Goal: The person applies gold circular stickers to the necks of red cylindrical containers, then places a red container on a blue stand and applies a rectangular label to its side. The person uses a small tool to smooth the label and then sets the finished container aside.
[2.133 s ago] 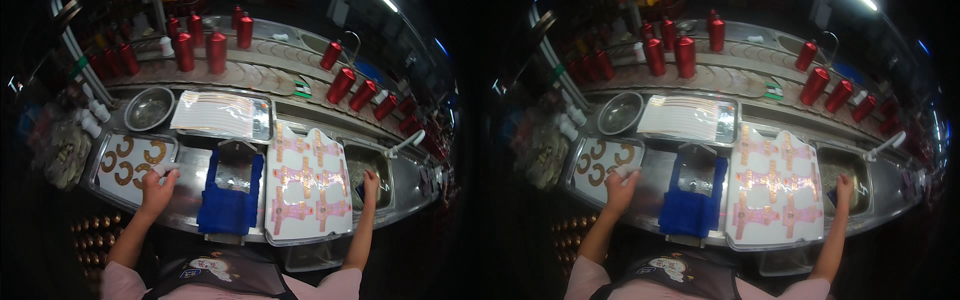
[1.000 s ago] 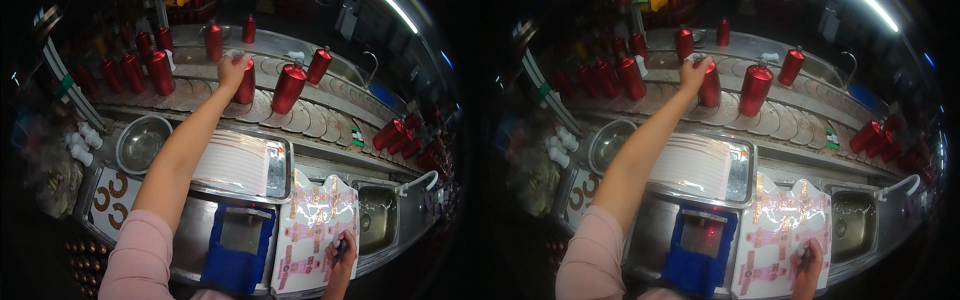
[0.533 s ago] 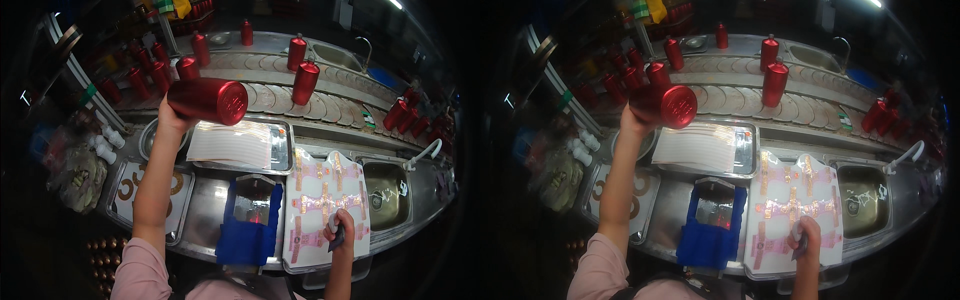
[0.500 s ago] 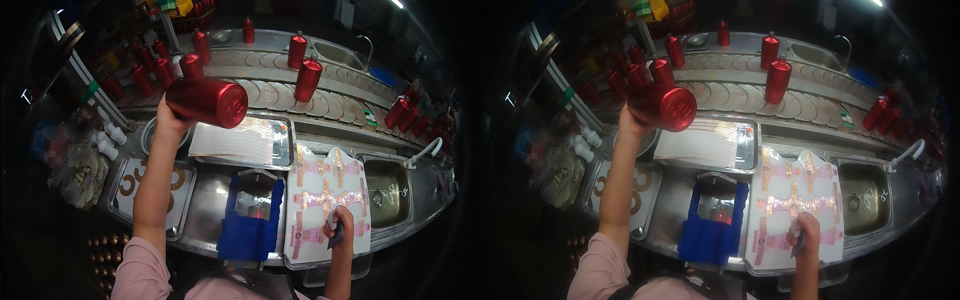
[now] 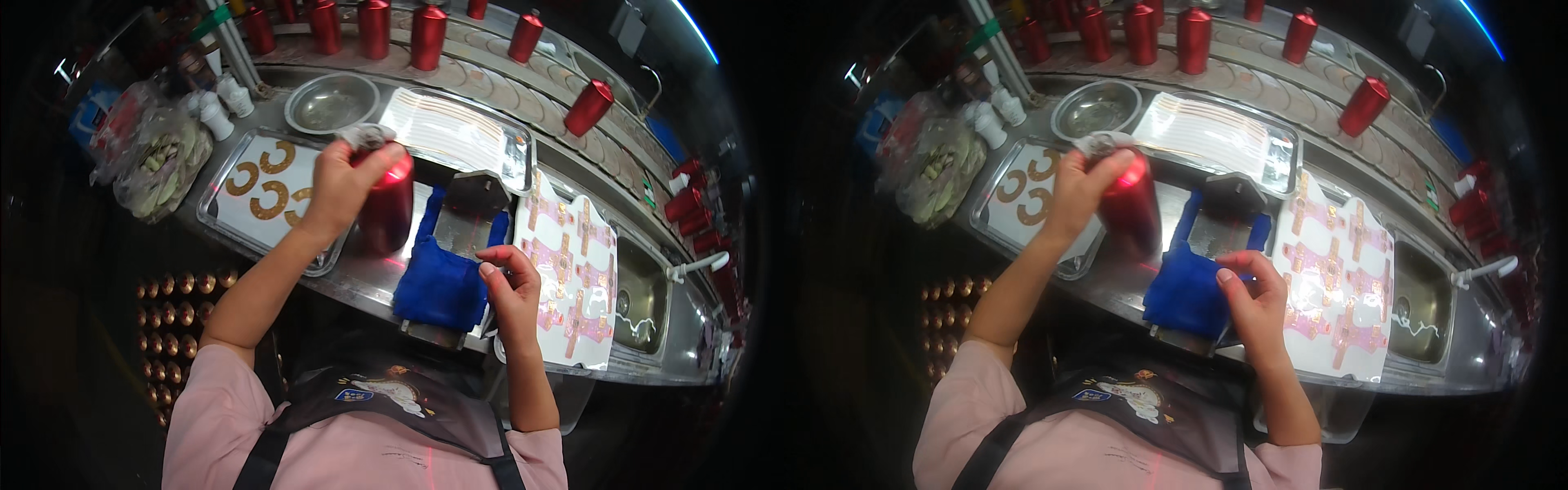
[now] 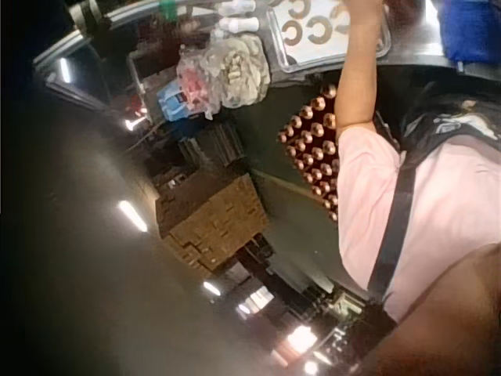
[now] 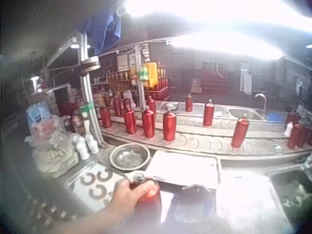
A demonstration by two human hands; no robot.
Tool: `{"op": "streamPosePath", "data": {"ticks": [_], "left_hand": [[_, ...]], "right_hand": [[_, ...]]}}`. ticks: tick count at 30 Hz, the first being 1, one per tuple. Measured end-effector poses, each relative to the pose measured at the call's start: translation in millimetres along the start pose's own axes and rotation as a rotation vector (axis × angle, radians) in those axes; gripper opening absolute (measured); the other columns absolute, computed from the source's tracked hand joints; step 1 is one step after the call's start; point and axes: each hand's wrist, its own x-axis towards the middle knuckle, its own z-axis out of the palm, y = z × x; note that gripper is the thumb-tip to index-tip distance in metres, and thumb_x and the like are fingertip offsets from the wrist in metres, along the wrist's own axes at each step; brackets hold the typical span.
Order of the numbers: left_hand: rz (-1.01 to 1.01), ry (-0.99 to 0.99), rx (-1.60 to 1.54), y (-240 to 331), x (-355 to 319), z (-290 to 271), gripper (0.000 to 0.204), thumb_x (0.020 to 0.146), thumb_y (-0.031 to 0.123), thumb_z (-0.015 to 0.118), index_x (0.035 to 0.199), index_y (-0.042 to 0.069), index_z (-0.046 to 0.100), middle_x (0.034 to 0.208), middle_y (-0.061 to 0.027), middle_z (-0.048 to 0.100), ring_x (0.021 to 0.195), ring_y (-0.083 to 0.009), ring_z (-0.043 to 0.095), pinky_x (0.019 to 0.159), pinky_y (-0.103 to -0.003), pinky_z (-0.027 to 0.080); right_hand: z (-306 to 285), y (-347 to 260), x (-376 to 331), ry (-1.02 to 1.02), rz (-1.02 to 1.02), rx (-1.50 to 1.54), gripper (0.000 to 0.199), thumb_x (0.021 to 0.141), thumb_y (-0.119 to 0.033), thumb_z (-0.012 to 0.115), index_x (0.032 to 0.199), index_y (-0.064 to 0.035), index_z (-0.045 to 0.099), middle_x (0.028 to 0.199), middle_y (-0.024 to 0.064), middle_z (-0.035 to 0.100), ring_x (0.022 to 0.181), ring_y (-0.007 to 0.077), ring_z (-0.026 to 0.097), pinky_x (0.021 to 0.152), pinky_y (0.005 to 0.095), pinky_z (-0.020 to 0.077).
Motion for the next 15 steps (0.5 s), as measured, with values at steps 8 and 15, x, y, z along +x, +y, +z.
{"op": "streamPosePath", "data": {"ticks": [8,15], "left_hand": [[0.156,-0.003,0.531,17.2,-45.2,29.6,0.041,0.089,0.026,0.075,0.121,0.002,0.068,0.116,-0.0198,0.067,0.106,-0.0304,0.066,0.092,-0.038,0.052],[0.031,0.044,0.060,-12.7,-52.6,-33.9,0.064,0.093,0.026,0.072,0.147,0.000,0.047,0.124,-0.0161,0.064,0.114,-0.0223,0.064,0.094,-0.032,0.052]], "right_hand": [[62.9,-3.0,32.6,-0.121,-0.290,-0.558,0.097,0.071,-0.025,0.090,0.154,-0.0085,0.043,0.123,0.0148,0.064,0.102,0.0299,0.058,0.089,0.0374,0.0493],[58.2,11.1,28.2,-0.118,-0.133,-0.458,0.096,0.069,-0.019,0.090,0.152,-0.0088,0.044,0.128,0.0126,0.061,0.118,0.0279,0.059,0.089,0.0358,0.0514]]}}
